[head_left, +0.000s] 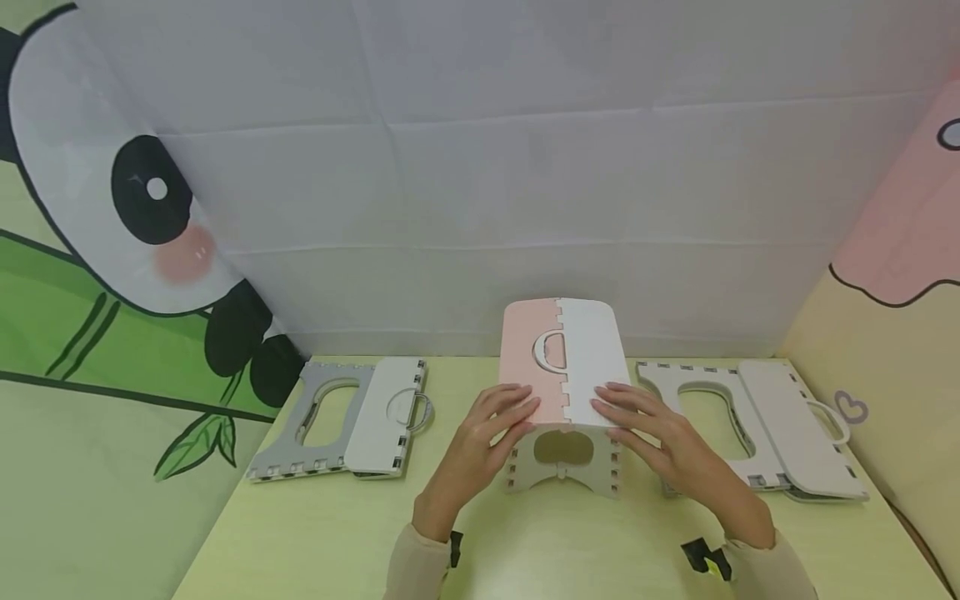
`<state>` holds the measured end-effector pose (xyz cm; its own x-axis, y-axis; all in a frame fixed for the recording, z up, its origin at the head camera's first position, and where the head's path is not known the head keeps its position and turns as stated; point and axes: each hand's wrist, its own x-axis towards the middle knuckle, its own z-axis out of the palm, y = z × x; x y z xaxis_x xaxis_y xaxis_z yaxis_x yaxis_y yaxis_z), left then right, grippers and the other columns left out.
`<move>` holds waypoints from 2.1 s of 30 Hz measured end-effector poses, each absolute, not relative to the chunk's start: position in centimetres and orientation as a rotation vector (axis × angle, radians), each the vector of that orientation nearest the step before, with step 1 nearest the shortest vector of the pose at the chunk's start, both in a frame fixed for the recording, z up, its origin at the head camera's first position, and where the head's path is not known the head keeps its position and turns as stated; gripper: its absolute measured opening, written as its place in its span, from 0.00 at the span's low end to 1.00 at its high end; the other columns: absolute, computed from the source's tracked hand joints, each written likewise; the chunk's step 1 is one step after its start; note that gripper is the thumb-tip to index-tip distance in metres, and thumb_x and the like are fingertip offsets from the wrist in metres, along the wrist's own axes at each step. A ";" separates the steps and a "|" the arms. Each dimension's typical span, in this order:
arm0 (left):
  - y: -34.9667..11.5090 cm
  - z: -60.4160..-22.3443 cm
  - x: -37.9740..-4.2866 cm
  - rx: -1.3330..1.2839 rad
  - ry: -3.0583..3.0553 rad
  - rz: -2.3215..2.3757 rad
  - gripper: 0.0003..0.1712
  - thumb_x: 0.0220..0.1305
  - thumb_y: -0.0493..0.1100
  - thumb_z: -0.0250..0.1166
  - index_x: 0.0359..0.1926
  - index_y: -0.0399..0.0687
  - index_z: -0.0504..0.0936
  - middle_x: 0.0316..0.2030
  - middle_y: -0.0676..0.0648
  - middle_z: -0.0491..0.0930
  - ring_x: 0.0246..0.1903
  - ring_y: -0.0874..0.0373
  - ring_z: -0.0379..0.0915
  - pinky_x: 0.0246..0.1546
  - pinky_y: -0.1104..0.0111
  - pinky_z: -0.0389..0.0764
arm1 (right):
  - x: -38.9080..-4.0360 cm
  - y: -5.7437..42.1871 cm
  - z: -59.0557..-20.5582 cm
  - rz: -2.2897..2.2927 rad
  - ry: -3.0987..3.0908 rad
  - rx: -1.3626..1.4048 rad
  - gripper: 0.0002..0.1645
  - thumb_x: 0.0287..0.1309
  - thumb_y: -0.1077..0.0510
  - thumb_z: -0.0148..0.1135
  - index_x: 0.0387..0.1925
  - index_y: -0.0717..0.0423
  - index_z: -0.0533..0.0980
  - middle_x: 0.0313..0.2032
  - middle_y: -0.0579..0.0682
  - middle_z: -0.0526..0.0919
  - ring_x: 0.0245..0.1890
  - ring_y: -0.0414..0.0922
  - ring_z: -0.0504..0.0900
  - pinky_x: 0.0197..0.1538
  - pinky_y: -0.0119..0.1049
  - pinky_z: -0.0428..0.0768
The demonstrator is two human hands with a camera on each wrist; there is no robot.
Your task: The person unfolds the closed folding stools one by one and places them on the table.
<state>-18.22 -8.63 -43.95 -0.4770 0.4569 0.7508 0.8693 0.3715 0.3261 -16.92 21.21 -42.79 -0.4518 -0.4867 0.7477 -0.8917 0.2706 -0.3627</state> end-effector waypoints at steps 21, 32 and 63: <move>-8.1 -44.0 -18.9 -1.096 -2.121 -0.997 0.22 0.64 0.32 0.70 0.60 0.37 0.83 0.61 0.39 0.79 0.64 0.44 0.70 0.65 0.59 0.75 | -17.5 21.5 -42.7 1.085 -2.134 1.214 0.30 0.62 0.70 0.68 0.66 0.62 0.76 0.65 0.62 0.75 0.72 0.49 0.68 0.72 0.28 0.65; -8.1 -43.9 -18.9 -1.075 -2.146 -1.013 0.22 0.66 0.33 0.70 0.60 0.37 0.83 0.62 0.40 0.78 0.65 0.45 0.70 0.64 0.59 0.76 | -17.7 21.6 -42.7 1.044 -2.182 1.187 0.38 0.52 0.78 0.70 0.66 0.61 0.76 0.66 0.62 0.75 0.73 0.48 0.66 0.72 0.26 0.63; -6.1 -43.3 -18.5 -0.992 -2.049 -0.907 0.14 0.64 0.37 0.73 0.51 0.40 0.87 0.51 0.42 0.83 0.55 0.47 0.76 0.52 0.60 0.83 | -17.3 22.2 -42.2 0.956 -2.138 1.130 0.22 0.64 0.68 0.67 0.59 0.63 0.80 0.60 0.63 0.79 0.61 0.58 0.76 0.68 0.23 0.66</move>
<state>-18.48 -6.08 -43.26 -0.4801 0.3633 0.7985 0.8353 0.4674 0.2896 -17.28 22.16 -42.15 -0.5064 -0.4738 0.7205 -0.8528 0.3986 -0.3373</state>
